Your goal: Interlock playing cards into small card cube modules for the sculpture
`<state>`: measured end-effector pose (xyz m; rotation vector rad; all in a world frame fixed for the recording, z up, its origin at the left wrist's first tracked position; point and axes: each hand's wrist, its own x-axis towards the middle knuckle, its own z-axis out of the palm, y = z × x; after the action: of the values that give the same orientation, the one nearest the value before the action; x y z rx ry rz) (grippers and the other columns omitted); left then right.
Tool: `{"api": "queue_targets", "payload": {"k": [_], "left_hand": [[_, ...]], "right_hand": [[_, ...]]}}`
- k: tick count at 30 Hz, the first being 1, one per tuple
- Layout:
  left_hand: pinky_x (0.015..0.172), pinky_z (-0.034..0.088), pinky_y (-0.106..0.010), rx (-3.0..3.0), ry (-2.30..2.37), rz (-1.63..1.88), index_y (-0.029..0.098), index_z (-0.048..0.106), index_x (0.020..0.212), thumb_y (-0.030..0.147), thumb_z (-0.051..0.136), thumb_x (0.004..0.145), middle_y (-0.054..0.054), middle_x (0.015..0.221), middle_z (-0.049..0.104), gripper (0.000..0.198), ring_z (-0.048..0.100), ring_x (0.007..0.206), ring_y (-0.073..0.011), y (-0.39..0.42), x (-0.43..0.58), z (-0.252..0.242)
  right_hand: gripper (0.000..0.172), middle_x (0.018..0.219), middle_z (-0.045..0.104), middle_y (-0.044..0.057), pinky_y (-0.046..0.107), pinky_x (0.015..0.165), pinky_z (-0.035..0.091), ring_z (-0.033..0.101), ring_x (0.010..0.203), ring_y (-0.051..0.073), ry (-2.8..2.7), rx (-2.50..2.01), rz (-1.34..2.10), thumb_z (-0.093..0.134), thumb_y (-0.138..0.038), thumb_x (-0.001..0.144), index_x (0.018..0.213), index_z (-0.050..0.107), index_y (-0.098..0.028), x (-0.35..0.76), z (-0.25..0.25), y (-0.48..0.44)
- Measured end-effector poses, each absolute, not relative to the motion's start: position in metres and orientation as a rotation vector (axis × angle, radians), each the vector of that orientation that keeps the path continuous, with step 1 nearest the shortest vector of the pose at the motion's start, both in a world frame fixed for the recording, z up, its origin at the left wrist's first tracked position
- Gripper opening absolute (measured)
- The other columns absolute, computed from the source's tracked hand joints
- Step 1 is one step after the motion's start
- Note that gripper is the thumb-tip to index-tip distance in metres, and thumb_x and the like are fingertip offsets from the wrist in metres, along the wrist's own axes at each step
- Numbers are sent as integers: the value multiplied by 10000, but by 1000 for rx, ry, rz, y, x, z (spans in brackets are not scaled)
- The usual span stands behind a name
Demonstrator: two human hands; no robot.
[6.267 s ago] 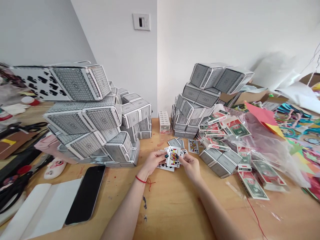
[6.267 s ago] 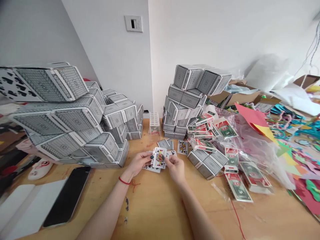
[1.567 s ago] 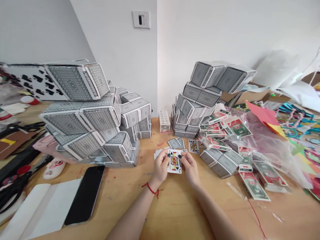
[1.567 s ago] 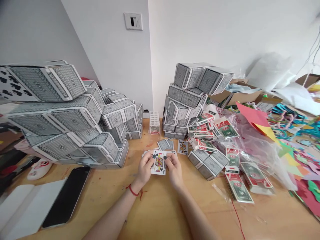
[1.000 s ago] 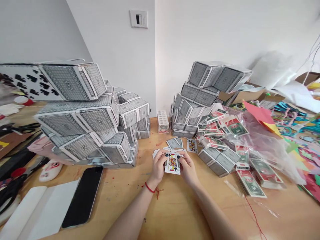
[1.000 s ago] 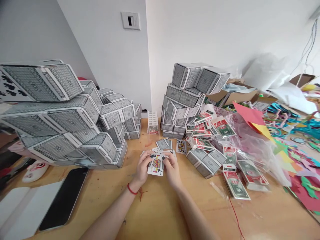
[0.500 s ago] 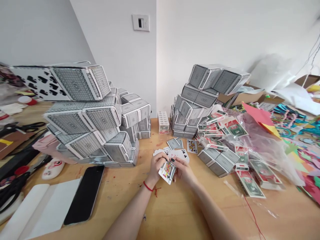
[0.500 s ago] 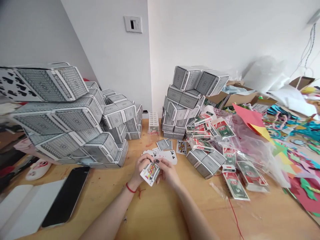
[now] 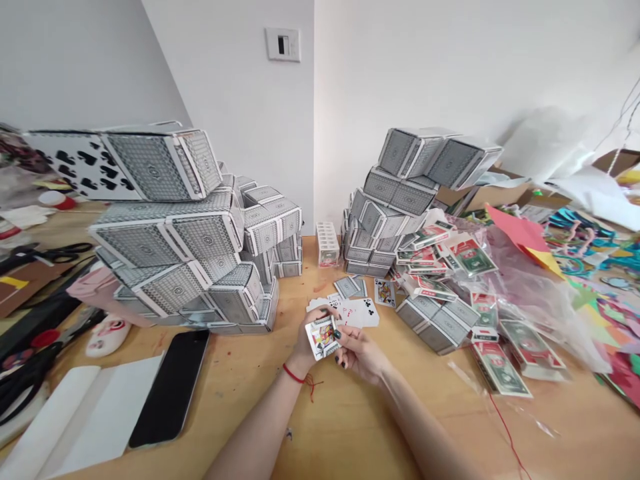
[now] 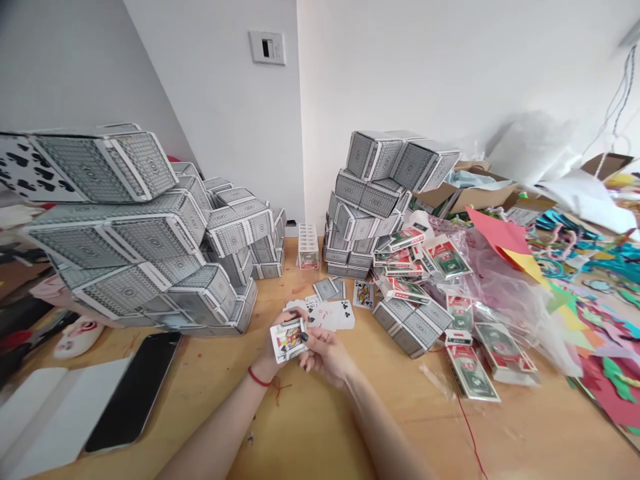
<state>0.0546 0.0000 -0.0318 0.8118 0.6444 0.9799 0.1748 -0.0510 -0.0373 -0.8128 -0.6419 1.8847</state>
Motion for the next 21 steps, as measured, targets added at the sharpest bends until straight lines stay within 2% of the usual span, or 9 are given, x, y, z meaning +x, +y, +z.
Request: {"api": "queue_targets", "payload": {"k": [3, 5, 8, 10, 12, 15, 18, 21], "left_hand": [[540, 399, -271, 684, 575, 954, 110, 656, 853, 591, 439, 734, -74, 672, 621, 541, 535, 573, -159, -1, 58, -30], [583, 428, -290, 698, 568, 953, 98, 642, 931, 621, 458, 718, -101, 746, 651, 593, 574, 638, -185, -3, 59, -30], [618, 447, -282, 862, 645, 958, 138, 625, 973, 462, 663, 642, -89, 826, 667, 464, 591, 683, -178, -4, 58, -30], [674, 461, -282, 1003, 710, 951, 150, 625, 965, 334, 726, 610, -83, 867, 671, 413, 603, 745, -180, -3, 57, -27], [727, 466, -290, 1100, 734, 927, 144, 635, 929, 276, 733, 611, -86, 889, 675, 358, 612, 812, -190, -2, 56, -23], [711, 477, -283, 1161, 750, 887, 142, 656, 839, 226, 749, 585, -77, 865, 688, 283, 622, 787, -184, -1, 56, -17], [699, 485, -281, 1167, 808, 910, 143, 671, 752, 190, 765, 549, -67, 822, 700, 229, 628, 753, -179, -1, 59, -18], [700, 490, -285, 1140, 849, 958, 144, 686, 699, 190, 747, 569, -66, 798, 705, 150, 634, 763, -189, -3, 62, -22]], "right_hand": [[295, 538, 658, 27, 143, 421, 470, 610, 433, 93, -663, -830, 1781, 730, -365, 661, 773, 610, -119, 179, -36, -48], [336, 625, 686, 46, 180, 486, 513, 650, 513, 119, -684, -853, 1705, 725, -373, 664, 865, 625, -122, 182, -35, -46], [378, 693, 698, 59, 246, 553, 550, 677, 594, 158, -752, -912, 1586, 708, -396, 673, 931, 633, -130, 183, -34, -47], [383, 689, 697, 61, 287, 572, 561, 682, 619, 181, -812, -976, 1510, 683, -424, 689, 936, 643, -135, 182, -34, -48], [381, 672, 693, 60, 316, 560, 564, 681, 627, 202, -873, -1058, 1429, 657, -450, 701, 931, 657, -147, 181, -36, -50], [330, 691, 697, 59, 346, 538, 562, 676, 630, 225, -952, -1161, 1304, 629, -454, 714, 896, 681, -184, 179, -40, -52], [247, 734, 708, 63, 381, 587, 558, 672, 637, 238, -1027, -1212, 1193, 597, -424, 740, 819, 698, -212, 177, -42, -53], [232, 684, 706, 68, 399, 613, 545, 656, 599, 241, -1090, -1254, 1118, 562, -396, 766, 756, 702, -212, 175, -43, -55]]}}
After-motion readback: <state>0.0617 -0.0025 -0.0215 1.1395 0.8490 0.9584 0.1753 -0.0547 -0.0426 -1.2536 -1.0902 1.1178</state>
